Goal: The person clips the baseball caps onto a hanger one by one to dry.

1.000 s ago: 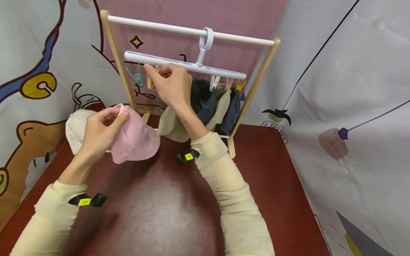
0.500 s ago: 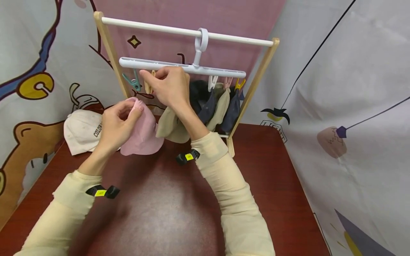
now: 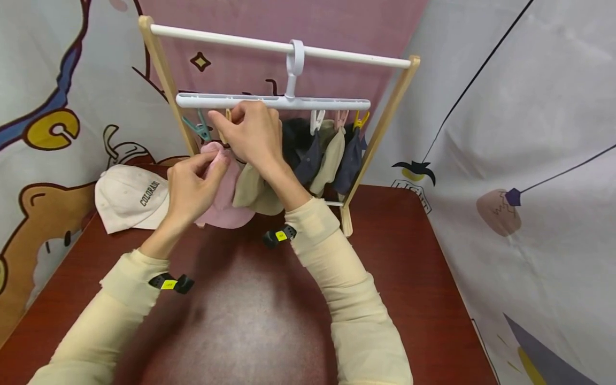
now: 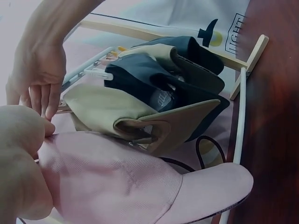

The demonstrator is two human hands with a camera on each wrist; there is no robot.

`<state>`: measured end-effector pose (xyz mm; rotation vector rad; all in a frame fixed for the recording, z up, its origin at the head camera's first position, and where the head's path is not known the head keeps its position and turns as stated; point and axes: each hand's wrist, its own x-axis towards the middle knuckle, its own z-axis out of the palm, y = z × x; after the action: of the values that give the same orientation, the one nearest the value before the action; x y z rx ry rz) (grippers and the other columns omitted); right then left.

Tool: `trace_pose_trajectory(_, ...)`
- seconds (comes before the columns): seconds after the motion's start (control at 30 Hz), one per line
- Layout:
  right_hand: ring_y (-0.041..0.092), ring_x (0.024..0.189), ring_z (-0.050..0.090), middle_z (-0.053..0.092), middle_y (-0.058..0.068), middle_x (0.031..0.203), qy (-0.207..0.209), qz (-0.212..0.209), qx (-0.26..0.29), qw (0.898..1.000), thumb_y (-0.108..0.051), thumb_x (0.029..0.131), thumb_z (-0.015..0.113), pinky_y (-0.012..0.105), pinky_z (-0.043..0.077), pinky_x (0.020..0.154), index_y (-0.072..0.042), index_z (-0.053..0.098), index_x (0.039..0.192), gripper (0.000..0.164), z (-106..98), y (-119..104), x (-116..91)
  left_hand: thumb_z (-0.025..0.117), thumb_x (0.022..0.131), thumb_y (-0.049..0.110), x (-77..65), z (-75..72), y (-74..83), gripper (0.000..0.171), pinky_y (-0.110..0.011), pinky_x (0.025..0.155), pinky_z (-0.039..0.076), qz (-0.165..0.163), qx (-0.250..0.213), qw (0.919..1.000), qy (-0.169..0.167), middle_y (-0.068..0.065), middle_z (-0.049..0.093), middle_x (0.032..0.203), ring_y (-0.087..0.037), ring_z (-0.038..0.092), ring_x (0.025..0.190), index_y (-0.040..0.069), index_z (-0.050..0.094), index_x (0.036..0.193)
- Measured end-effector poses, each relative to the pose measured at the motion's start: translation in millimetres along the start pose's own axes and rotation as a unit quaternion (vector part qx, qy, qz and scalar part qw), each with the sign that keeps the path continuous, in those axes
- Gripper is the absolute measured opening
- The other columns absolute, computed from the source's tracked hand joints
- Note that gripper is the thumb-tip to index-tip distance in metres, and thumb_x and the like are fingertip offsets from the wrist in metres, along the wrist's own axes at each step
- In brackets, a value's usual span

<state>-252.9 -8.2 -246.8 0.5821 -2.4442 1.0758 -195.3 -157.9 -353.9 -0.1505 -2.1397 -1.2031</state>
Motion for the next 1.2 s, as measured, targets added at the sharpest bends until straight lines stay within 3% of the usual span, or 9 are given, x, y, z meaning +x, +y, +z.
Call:
trace_pose_trajectory(0.33, 0.016, 0.07, 0.071, 0.083, 0.003, 0.079, -0.001, -0.027, -0.031, 0.999, -0.047, 0.103, 0.083, 0.023, 0.04, 0.063, -0.011, 0.082, 0.083, 0.041, 5, 5, 1, 0.077, 0.105, 0.025, 1.4, 9.1, 3.9, 0.021, -0.032, 0.066, 0.044, 0.042, 0.02, 0.9987, 0.023, -0.012, 0.081, 0.082, -0.032, 0.071, 0.068, 0.008, 0.086, 0.097)
trace_pose_trajectory(0.47, 0.017, 0.071, 0.073, 0.083, 0.003, 0.08, -0.003, -0.037, -0.033, 0.999, -0.045, 0.103, 0.082, 0.024, 0.043, 0.063, -0.01, 0.082, 0.083, 0.041, 7, 6, 0, 0.077, 0.104, 0.025, 1.9, 10.9, 4.4, 0.022, -0.035, 0.065, 0.045, 0.053, 0.022, 0.9979, 0.028, -0.012, 0.084, 0.091, -0.032, 0.072, 0.07, 0.007, 0.088, 0.101)
trace_pose_trajectory(0.63, 0.017, 0.075, 0.076, 0.085, 0.003, 0.083, -0.002, -0.041, -0.037, 0.998, -0.045, 0.104, 0.082, 0.027, 0.047, 0.066, -0.01, 0.085, 0.086, 0.039, 9, 7, 0, 0.077, 0.104, 0.023, 2.0, 12.2, 3.7, 0.024, -0.041, 0.069, 0.052, 0.073, 0.018, 0.9967, 0.032, -0.013, 0.088, 0.112, -0.036, 0.082, 0.086, 0.003, 0.089, 0.109)
trace_pose_trajectory(0.8, 0.017, 0.072, 0.075, 0.084, 0.002, 0.079, 0.006, -0.06, -0.04, 0.997, -0.042, 0.104, 0.082, 0.026, 0.045, 0.063, -0.01, 0.085, 0.083, 0.038, 12, 8, -1, 0.078, 0.104, 0.023, 2.4, 12.6, 3.6, 0.026, -0.041, 0.07, 0.051, 0.076, 0.022, 0.9964, 0.03, -0.015, 0.088, 0.112, -0.036, 0.082, 0.09, 0.0, 0.088, 0.112)
trace_pose_trajectory(0.9, 0.017, 0.07, 0.074, 0.082, 0.001, 0.075, 0.012, -0.074, -0.045, 0.996, -0.041, 0.104, 0.082, 0.027, 0.044, 0.062, -0.011, 0.084, 0.081, 0.038, 13, 10, -1, 0.077, 0.104, 0.023, 2.2, 12.8, 3.3, 0.025, -0.038, 0.066, 0.046, 0.076, 0.026, 0.9964, 0.029, -0.016, 0.086, 0.096, -0.035, 0.074, 0.077, 0.001, 0.088, 0.108)
trace_pose_trajectory(1.03, 0.018, 0.069, 0.073, 0.081, 0.001, 0.073, 0.018, -0.089, -0.059, 0.994, -0.039, 0.103, 0.082, 0.029, 0.045, 0.062, -0.011, 0.085, 0.08, 0.037, 14, 11, -2, 0.077, 0.104, 0.024, 1.7, 13.5, 3.1, 0.023, -0.036, 0.061, 0.038, 0.076, 0.033, 0.996, 0.033, -0.014, 0.07, 0.07, -0.029, 0.059, 0.062, 0.004, 0.084, 0.095)
trace_pose_trajectory(1.2, 0.018, 0.066, 0.069, 0.079, 0.001, 0.07, 0.019, -0.094, -0.069, 0.993, -0.038, 0.103, 0.083, 0.028, 0.042, 0.06, -0.011, 0.085, 0.078, 0.036, 15, 11, -2, 0.078, 0.103, 0.024, 1.5, 14.1, 4.0, 0.024, -0.038, 0.059, 0.034, 0.073, 0.041, 0.9958, 0.036, -0.012, 0.063, 0.063, -0.027, 0.053, 0.058, 0.005, 0.082, 0.089)
